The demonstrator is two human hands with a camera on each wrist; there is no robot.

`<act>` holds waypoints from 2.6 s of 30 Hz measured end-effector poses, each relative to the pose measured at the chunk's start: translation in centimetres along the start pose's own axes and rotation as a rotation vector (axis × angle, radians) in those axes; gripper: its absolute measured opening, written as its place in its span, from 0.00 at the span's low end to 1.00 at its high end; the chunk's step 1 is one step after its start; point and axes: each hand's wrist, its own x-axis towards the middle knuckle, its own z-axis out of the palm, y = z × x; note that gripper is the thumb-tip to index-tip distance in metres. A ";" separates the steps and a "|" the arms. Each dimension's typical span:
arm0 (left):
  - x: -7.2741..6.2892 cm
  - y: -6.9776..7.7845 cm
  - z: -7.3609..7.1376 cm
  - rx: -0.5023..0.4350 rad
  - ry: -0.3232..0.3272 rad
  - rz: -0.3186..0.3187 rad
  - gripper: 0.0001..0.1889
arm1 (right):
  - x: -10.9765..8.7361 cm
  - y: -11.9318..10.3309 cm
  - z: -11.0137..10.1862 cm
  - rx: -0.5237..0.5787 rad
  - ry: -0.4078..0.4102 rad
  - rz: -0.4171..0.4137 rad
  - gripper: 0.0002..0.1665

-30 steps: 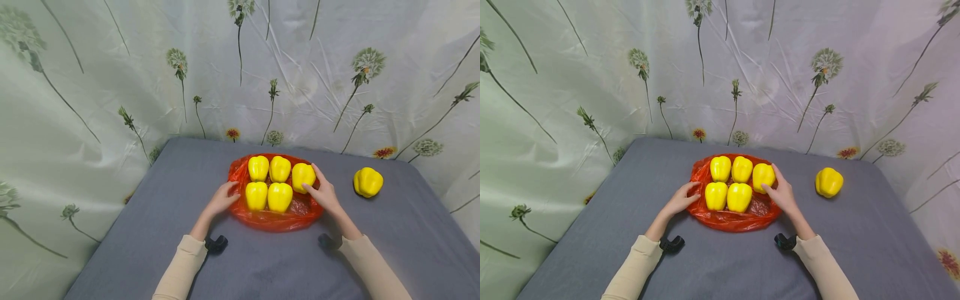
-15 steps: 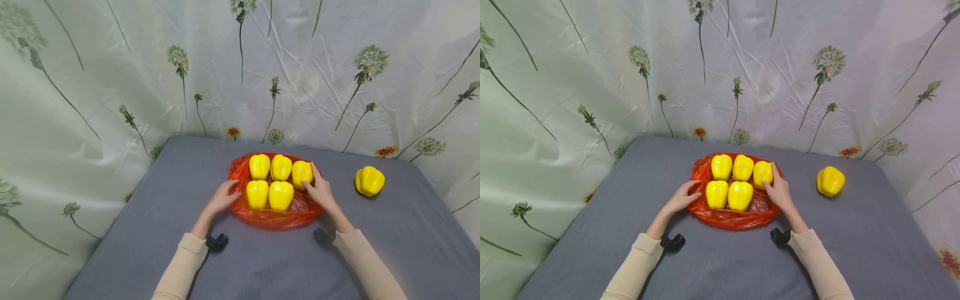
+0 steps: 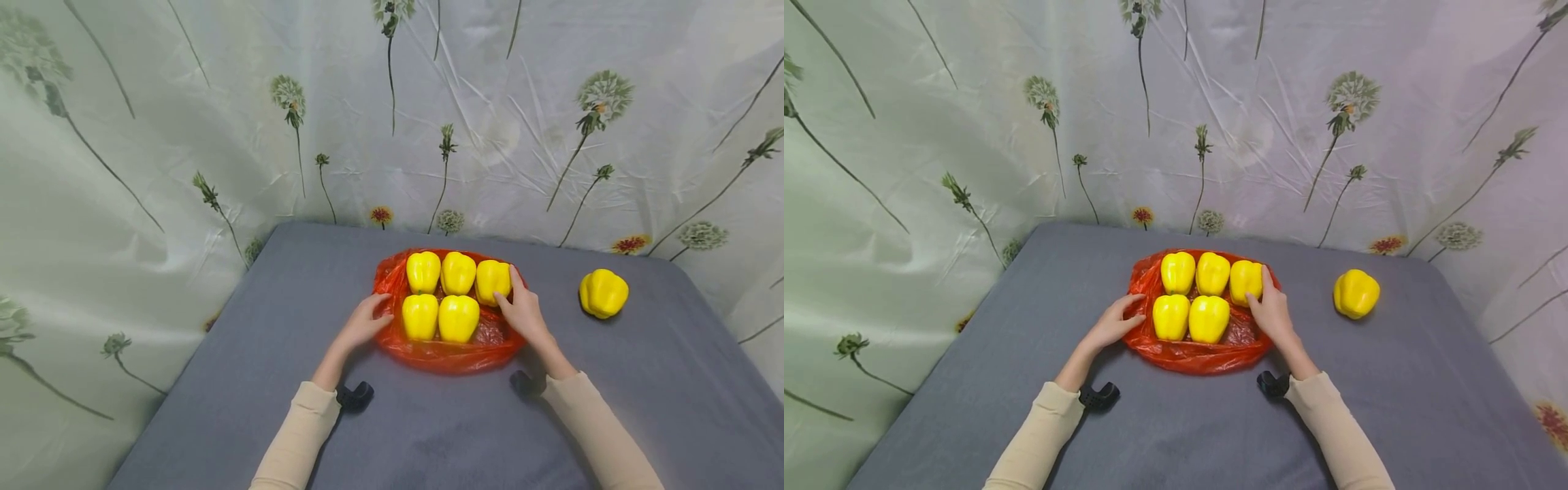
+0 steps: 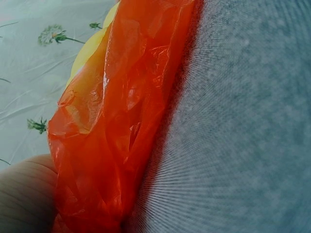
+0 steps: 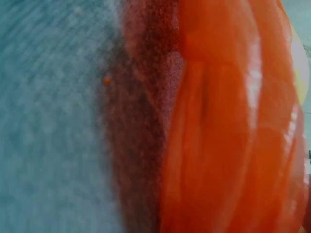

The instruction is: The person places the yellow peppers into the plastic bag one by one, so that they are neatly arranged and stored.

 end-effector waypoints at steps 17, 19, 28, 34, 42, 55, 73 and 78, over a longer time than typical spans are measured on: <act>0.2 -0.3 0.1 -0.003 -0.006 -0.001 0.26 | -2.1 1.4 -3.3 0.222 0.101 -0.058 0.39; 0.1 -0.3 0.1 0.001 -0.007 0.001 0.26 | -2.3 1.8 -3.7 0.235 0.113 -0.062 0.38; 0.2 -0.3 0.2 -0.001 -0.005 -0.011 0.26 | -2.9 3.5 -5.4 0.281 0.224 -0.048 0.35; 0.2 -0.3 0.2 0.005 -0.008 -0.011 0.26 | -2.8 4.4 -6.6 0.273 0.310 0.028 0.34; 0.2 -0.3 0.2 0.000 0.003 -0.008 0.26 | -2.5 5.7 -8.0 0.269 0.400 0.093 0.33; 0.1 -0.2 0.1 0.007 0.010 0.021 0.26 | -2.6 8.7 -9.3 0.284 0.519 0.235 0.32; -0.1 -0.1 0.1 0.014 0.014 0.028 0.25 | -1.7 11.3 -9.5 0.330 0.424 0.491 0.36; -0.1 0.0 0.1 0.014 0.013 0.017 0.25 | -1.3 11.7 -9.5 0.346 0.365 0.549 0.38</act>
